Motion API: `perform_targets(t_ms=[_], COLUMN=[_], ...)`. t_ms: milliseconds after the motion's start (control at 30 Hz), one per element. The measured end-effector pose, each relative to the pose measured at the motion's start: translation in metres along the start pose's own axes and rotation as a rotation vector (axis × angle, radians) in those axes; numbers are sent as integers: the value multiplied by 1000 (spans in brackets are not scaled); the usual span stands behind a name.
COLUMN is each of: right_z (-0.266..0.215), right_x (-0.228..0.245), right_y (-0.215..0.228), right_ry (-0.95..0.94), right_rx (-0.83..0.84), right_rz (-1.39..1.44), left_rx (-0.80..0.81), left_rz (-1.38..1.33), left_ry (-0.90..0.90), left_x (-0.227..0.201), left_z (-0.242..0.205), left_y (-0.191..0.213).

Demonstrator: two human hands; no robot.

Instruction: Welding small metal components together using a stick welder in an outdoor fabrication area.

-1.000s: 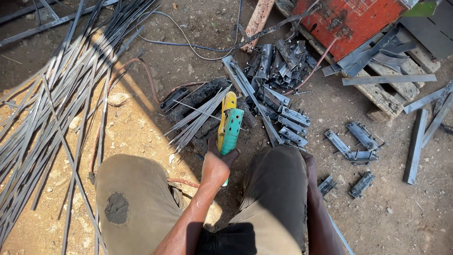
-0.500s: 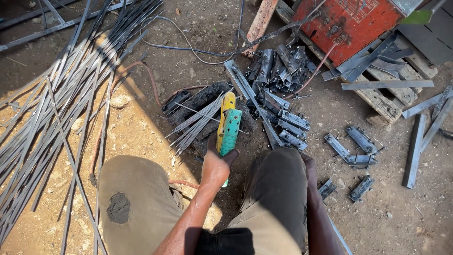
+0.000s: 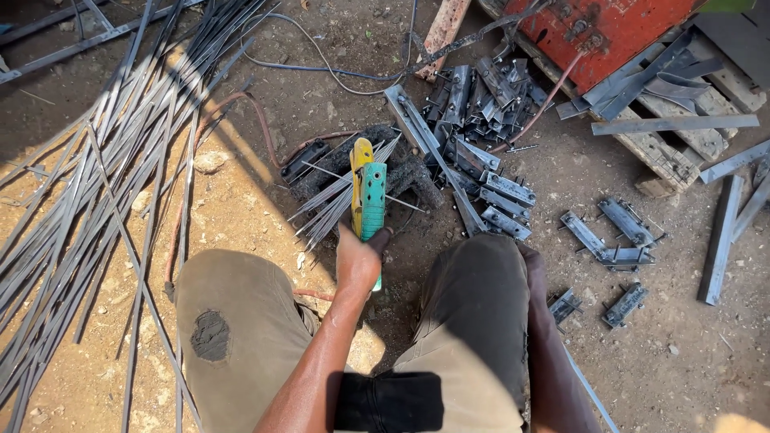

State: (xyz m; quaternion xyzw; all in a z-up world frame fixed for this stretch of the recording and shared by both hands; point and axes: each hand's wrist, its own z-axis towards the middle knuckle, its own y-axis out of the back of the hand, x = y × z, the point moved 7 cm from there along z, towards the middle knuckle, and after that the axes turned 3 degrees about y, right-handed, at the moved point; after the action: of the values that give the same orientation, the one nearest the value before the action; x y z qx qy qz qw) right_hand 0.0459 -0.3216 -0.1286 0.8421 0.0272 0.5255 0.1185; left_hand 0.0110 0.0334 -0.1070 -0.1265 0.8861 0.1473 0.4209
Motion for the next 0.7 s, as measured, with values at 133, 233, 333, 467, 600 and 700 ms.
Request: perform_targets(t_ms=[133,233,333,467,600,700], right_z=[-8,-7,-5,-2,-3,15], right_x=[-6,-6,-5,-7,-6,-26], right_y=[1,1,-1,5,6,11], right_ry=[-22,-26,-29,-35,-78,-1], right_rx=[-4,-7,-11,-25,3,28], right_rz=[16,34,53,73,72,-44], left_rx=[-30,-26,-19,-9,-49,-40], left_rz=[-16,-20,-26,102,203,371], left_ry=[-46,-16,-18,-33,-61,-48], left_x=[4,25,47,-20,-41,-16], left_z=[5,19,44,-19,-41,-20], left_y=[-3,-6,-17,-8,-4,-7])
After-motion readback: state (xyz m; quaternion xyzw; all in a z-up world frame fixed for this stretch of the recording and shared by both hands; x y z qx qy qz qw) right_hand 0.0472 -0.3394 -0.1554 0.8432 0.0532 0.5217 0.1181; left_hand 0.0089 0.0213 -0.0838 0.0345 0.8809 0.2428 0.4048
